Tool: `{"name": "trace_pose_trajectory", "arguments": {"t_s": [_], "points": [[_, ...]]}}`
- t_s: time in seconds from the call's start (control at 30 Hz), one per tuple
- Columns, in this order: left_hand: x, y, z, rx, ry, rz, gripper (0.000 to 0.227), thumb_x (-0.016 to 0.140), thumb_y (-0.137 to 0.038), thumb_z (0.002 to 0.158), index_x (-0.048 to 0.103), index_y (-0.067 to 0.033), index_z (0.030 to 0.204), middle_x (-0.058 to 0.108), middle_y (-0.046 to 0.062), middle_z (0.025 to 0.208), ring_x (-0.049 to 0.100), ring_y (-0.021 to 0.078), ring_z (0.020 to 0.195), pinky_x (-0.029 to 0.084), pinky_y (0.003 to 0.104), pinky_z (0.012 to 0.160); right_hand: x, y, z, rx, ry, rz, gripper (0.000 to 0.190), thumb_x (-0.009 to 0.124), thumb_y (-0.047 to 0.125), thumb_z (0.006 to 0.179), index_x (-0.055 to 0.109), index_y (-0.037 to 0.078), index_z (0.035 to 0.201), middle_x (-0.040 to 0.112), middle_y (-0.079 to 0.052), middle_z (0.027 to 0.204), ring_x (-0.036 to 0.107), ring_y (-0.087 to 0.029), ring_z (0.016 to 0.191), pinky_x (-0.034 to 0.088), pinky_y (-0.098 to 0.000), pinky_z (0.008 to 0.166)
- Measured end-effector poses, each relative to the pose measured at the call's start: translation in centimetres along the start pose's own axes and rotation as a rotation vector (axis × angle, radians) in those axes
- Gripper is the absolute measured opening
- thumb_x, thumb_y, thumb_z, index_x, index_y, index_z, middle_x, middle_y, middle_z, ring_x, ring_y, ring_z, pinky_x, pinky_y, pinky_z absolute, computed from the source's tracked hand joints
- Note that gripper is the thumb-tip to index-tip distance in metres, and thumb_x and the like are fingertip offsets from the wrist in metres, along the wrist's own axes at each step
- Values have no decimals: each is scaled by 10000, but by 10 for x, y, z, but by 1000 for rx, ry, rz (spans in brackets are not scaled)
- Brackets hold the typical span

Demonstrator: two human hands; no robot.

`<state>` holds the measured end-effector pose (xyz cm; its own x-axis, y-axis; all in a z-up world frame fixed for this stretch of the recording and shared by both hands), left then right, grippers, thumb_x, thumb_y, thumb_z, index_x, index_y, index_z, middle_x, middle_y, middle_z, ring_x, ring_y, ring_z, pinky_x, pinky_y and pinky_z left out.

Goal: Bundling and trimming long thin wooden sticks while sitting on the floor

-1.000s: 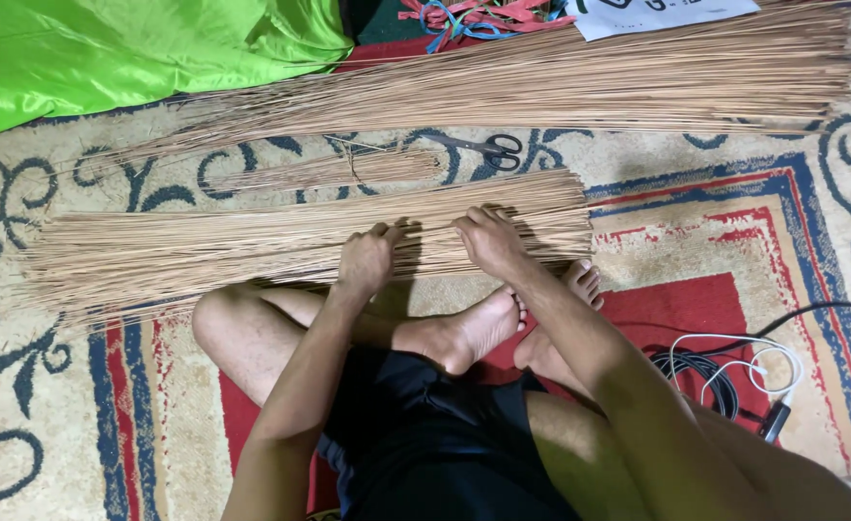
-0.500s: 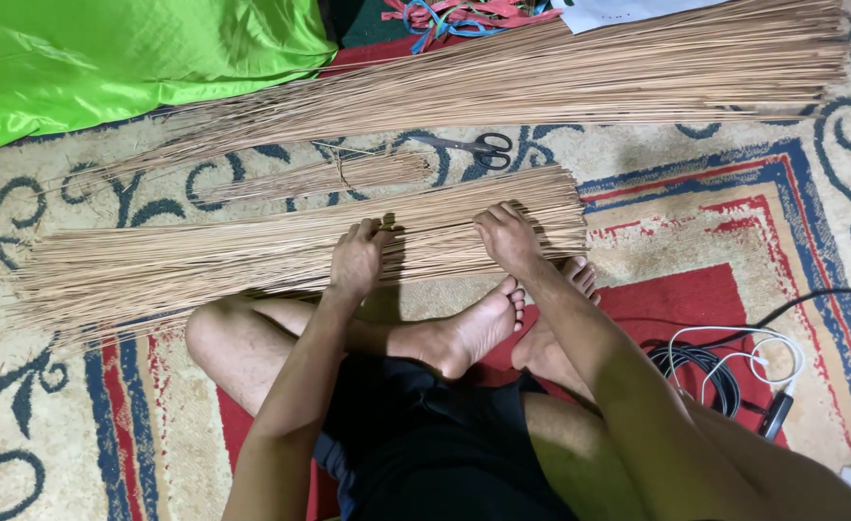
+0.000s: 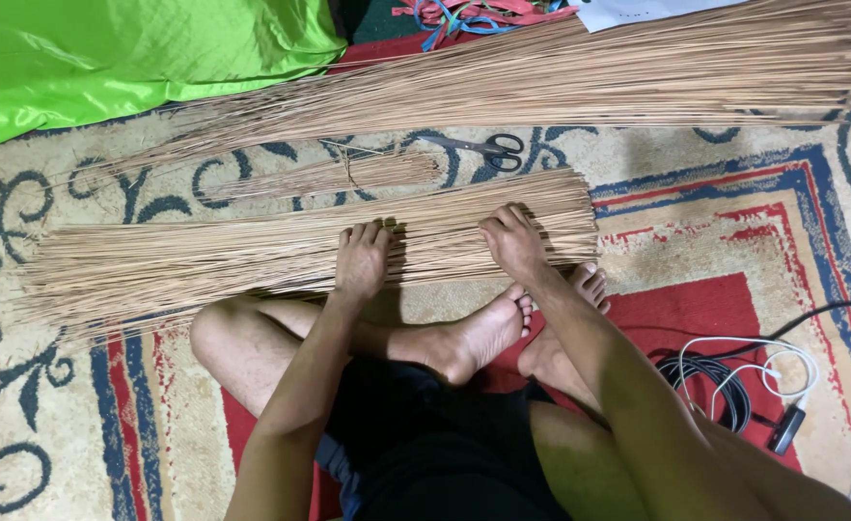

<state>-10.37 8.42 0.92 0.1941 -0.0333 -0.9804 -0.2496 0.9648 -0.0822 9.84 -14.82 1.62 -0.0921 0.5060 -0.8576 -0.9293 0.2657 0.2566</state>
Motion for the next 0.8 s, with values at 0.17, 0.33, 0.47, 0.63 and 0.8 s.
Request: {"name": "trace_pose_trajectory", "arguments": {"t_s": [0.17, 0.33, 0.47, 0.63, 0.8], "points": [[4, 0, -1, -9, 1, 8, 154, 651, -279, 941, 644, -211, 1079, 604, 4, 1068, 572, 220, 1104, 419, 394, 1010, -22, 12, 11, 9, -18, 26, 115, 758, 152, 876, 737, 103, 978, 601, -51, 950, 628, -275, 946, 533, -367, 850], [-8, 8, 9, -6, -32, -30, 191, 706, -306, 911, 627, -187, 1038, 597, 18, 1048, 576, 222, 1102, 424, 408, 1003, -24, 13, 31, 28, -4, 76, 173, 761, 116, 859, 740, 74, 1026, 603, -71, 993, 630, -298, 981, 534, -400, 869], [-39, 40, 39, -139, 24, -104, 176, 669, -118, 931, 635, -151, 1101, 616, 65, 1139, 600, 251, 1110, 434, 436, 994, -12, 17, 57, 8, -29, 98, 177, 768, 104, 831, 729, 72, 1001, 601, -69, 982, 628, -299, 960, 518, -402, 845], [-20, 109, 91, -133, 91, -11, 320, 684, -61, 883, 626, -167, 1179, 591, 58, 1211, 598, 252, 1154, 421, 447, 1027, 24, 24, 88, -6, -37, 155, 175, 763, 123, 826, 737, 99, 998, 606, -56, 956, 632, -297, 922, 517, -406, 809], [-11, 129, 136, 193, 318, 128, 668, 678, -212, 918, 408, -206, 1529, 426, 4, 1533, 394, 200, 1431, 314, 441, 1141, 46, 39, 105, -10, -53, 246, 194, 775, 76, 809, 745, 77, 1001, 621, -79, 951, 643, -324, 897, 529, -428, 787]]}}
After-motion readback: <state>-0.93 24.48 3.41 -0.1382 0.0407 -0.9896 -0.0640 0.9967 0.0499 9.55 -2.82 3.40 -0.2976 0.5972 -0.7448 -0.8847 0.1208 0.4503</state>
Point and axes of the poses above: each hand's wrist, its own z-axis towards the middle knuckle, its own x-axis out of the palm, y = z × x, the point moved 3 cm from there along z, towards the middle knuckle
